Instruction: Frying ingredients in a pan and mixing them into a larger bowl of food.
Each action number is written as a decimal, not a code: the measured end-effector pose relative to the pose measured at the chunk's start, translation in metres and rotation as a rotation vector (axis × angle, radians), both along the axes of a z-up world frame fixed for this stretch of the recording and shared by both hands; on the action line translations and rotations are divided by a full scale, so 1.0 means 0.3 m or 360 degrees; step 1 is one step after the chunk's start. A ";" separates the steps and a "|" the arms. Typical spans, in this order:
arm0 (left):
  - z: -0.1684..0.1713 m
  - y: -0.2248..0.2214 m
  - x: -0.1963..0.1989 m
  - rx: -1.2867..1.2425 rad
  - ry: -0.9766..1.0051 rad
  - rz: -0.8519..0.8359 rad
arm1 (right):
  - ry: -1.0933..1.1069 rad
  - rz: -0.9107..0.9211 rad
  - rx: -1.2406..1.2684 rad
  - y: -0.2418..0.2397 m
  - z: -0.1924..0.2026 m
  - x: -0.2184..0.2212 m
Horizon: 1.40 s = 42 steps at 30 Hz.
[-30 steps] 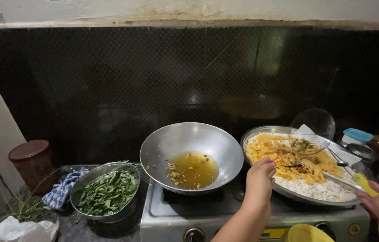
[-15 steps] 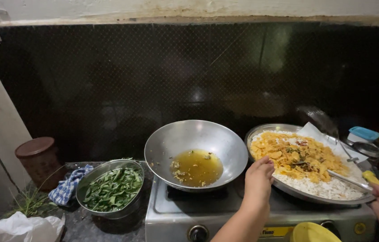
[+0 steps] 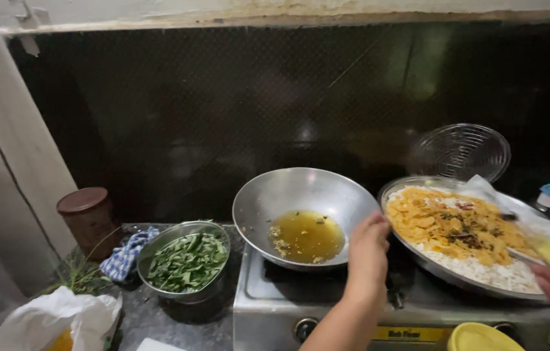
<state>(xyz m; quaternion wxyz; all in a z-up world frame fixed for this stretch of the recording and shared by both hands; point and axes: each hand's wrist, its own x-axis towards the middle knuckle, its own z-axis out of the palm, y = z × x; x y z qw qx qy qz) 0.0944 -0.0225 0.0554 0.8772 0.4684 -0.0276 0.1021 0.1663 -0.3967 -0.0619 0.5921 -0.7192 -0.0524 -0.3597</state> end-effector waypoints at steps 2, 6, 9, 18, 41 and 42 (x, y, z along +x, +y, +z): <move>0.015 0.077 -0.012 -0.0026 -0.0053 0.0232 | 0.0065 0.0090 0.0129 0.234 0.154 -0.145; 0.140 0.254 -0.132 -0.0097 -0.0045 0.0672 | 0.0373 0.0121 0.0068 0.663 0.425 -0.389; 0.164 0.368 -0.159 -0.0113 -0.0081 0.0741 | 0.0497 0.0081 -0.0041 0.772 0.453 -0.401; 0.087 0.565 -0.142 -0.0459 -0.0194 0.0787 | 0.0873 -0.0203 -0.0597 0.891 0.483 -0.363; -0.004 0.664 -0.099 -0.0492 -0.0158 0.0805 | 0.1112 0.0473 0.0272 0.791 0.345 -0.242; -0.019 0.671 -0.086 -0.0523 -0.0205 0.0816 | 0.1084 0.0383 0.0214 0.797 0.362 -0.249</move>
